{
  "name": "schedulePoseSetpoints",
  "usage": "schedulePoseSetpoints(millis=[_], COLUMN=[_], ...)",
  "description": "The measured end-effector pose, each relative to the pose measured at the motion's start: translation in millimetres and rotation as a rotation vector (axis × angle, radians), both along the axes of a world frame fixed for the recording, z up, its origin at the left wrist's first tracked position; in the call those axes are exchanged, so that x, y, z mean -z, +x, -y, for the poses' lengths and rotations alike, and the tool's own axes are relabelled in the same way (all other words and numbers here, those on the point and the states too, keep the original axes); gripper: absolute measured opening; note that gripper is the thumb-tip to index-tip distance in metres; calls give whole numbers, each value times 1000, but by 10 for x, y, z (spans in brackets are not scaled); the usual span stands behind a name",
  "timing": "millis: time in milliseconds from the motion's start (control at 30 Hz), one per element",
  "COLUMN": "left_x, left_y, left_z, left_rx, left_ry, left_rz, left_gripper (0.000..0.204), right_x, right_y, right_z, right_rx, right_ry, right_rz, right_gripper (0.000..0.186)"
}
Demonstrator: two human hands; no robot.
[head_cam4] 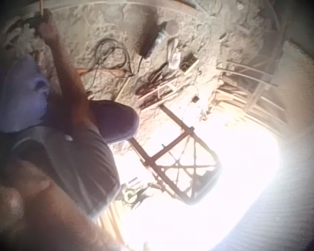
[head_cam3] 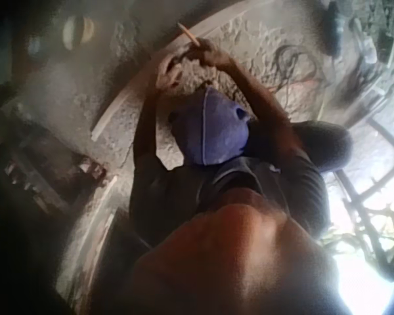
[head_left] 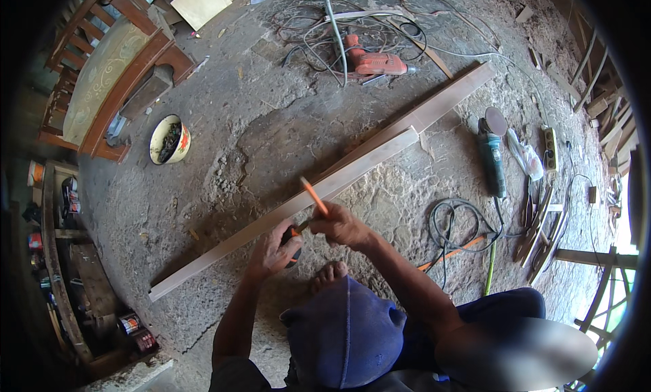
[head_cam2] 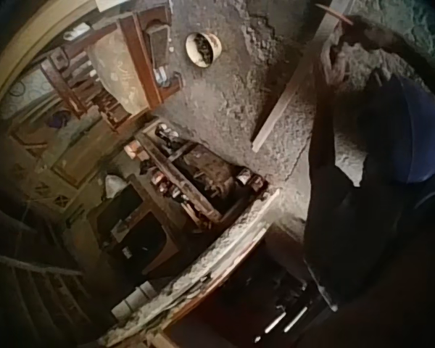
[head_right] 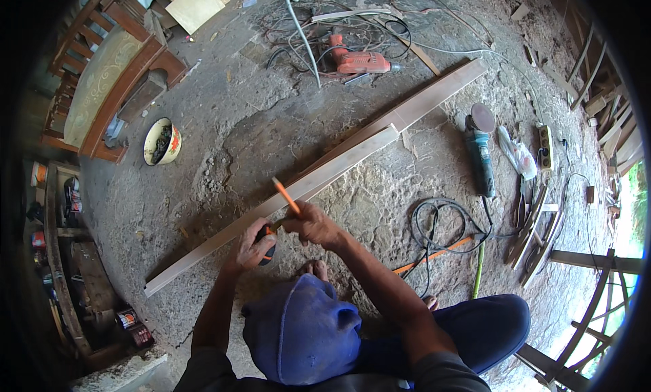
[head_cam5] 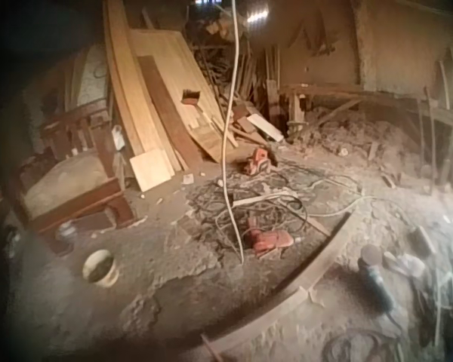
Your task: The person measures and marks a wooden plank using a tape measure, pencil, and try square, then cuts the plank with a hand saw. The person works on the floor in a cluttered workshop environment.
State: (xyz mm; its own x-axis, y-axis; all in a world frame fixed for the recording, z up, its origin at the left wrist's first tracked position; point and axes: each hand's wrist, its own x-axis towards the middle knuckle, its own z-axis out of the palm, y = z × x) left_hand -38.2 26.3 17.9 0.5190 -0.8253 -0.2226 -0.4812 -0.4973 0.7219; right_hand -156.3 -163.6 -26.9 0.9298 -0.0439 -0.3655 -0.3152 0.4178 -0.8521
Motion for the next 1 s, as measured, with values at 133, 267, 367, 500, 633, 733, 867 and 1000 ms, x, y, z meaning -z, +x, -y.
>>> schedulePoseSetpoints(millis=[133,267,367,500,633,733,867,1000], left_x=[9,120,27,-3,43,32,95,238], left_y=[209,460,690,821,883,940,1027,1072], left_z=[-511,-1056,-1418,-1608,-1610,-1628,-1698,-1774], left_rx=[-188,-258,-325,-349,-351,-402,-387,-328], left_ry=[260,28,175,290,319,332,346,391], left_rz=[-175,-68,-70,-91,-4,-42,-79,-67], left_gripper=[25,24,22,23,26,27,28,34], right_x=[46,78,138,303,365,299,284,403], right_y=[-43,-262,-597,-696,-534,-405,-233,-189], right_z=[525,1382,1933,2110,2030,2046,2127,2165], right_rx=[296,709,1018,1159,1199,1104,998,954], right_ry=[-186,-6,78,-37,-75,-161,-310,-470], right_rz=[-103,-136,-162,-243,-232,-222,-265,-268], right_gripper=[13,10,12,15,19,24,27,37])
